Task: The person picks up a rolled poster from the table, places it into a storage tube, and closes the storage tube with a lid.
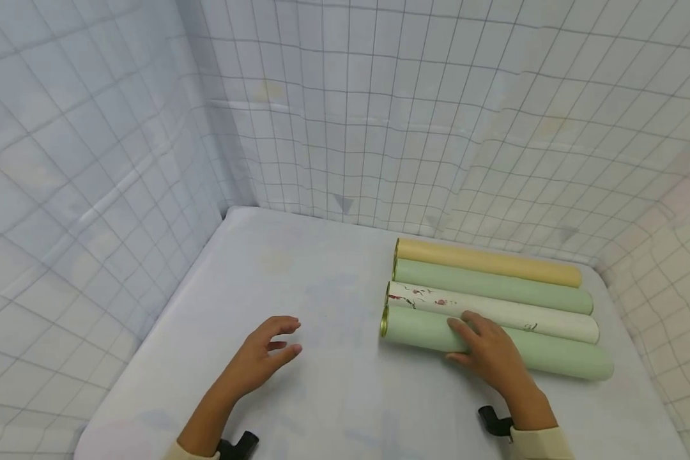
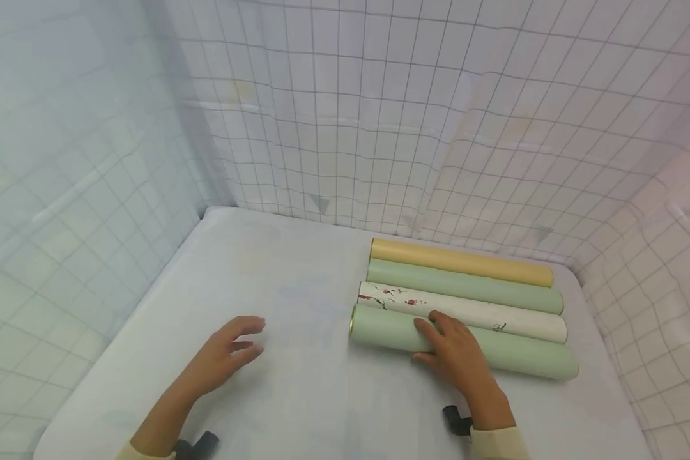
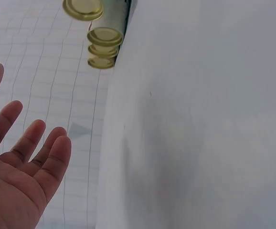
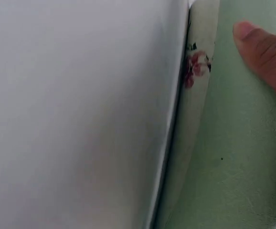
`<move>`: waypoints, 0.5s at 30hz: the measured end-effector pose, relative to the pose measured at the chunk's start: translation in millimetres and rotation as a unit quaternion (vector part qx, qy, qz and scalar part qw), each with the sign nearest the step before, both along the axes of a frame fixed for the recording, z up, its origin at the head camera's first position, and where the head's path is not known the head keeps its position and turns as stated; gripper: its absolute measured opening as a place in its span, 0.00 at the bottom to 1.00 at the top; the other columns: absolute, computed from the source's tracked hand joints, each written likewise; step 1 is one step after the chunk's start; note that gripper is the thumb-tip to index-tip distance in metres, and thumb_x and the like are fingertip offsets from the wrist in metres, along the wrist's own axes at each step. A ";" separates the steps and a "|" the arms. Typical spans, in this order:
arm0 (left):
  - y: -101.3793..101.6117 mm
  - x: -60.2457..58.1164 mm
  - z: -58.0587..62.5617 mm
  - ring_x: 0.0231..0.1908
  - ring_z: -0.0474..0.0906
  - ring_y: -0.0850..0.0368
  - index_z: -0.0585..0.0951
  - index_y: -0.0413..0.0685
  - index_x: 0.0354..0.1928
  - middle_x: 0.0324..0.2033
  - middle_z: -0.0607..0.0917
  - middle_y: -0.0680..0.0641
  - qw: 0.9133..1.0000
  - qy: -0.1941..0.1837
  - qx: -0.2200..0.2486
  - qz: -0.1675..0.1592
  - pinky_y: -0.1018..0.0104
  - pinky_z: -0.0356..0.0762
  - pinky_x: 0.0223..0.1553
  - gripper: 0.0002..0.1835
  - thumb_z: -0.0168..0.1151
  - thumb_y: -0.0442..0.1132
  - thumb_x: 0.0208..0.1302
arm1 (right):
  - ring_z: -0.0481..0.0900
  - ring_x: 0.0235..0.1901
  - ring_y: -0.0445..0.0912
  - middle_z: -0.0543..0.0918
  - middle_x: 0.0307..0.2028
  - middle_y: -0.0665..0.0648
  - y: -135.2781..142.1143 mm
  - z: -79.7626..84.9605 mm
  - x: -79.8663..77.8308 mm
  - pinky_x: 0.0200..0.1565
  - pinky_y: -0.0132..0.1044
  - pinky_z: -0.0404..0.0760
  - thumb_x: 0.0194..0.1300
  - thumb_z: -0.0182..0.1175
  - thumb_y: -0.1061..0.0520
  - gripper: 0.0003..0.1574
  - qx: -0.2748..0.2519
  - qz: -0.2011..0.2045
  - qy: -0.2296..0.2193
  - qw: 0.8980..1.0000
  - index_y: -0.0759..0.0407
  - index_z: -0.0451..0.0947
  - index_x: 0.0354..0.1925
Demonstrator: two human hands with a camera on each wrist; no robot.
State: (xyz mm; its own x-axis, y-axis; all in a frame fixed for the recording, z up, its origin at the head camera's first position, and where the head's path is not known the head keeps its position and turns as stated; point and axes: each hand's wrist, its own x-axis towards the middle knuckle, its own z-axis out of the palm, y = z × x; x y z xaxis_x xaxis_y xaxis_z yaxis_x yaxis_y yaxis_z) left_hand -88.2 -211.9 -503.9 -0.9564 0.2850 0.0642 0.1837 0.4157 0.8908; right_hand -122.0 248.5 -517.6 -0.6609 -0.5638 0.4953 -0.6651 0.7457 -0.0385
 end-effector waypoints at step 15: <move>-27.9 74.1 14.1 0.54 0.76 0.62 0.80 0.52 0.56 0.58 0.77 0.49 0.993 0.065 -0.093 -0.025 0.58 0.83 0.45 0.17 0.67 0.43 0.67 | 0.82 0.41 0.56 0.81 0.46 0.61 28.4 23.4 33.8 0.39 0.45 0.80 0.72 0.43 0.27 0.44 -0.081 -0.065 0.030 0.994 0.64 0.81 0.48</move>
State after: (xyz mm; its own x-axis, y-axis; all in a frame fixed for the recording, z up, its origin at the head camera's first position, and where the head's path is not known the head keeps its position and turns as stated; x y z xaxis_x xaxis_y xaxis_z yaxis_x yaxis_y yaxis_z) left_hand -14.1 -239.8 -489.8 -0.9280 0.3500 0.1274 0.3160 0.5586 0.7669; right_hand -88.3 276.8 -494.2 -0.6898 -0.3846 0.6134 -0.5679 0.8129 -0.1290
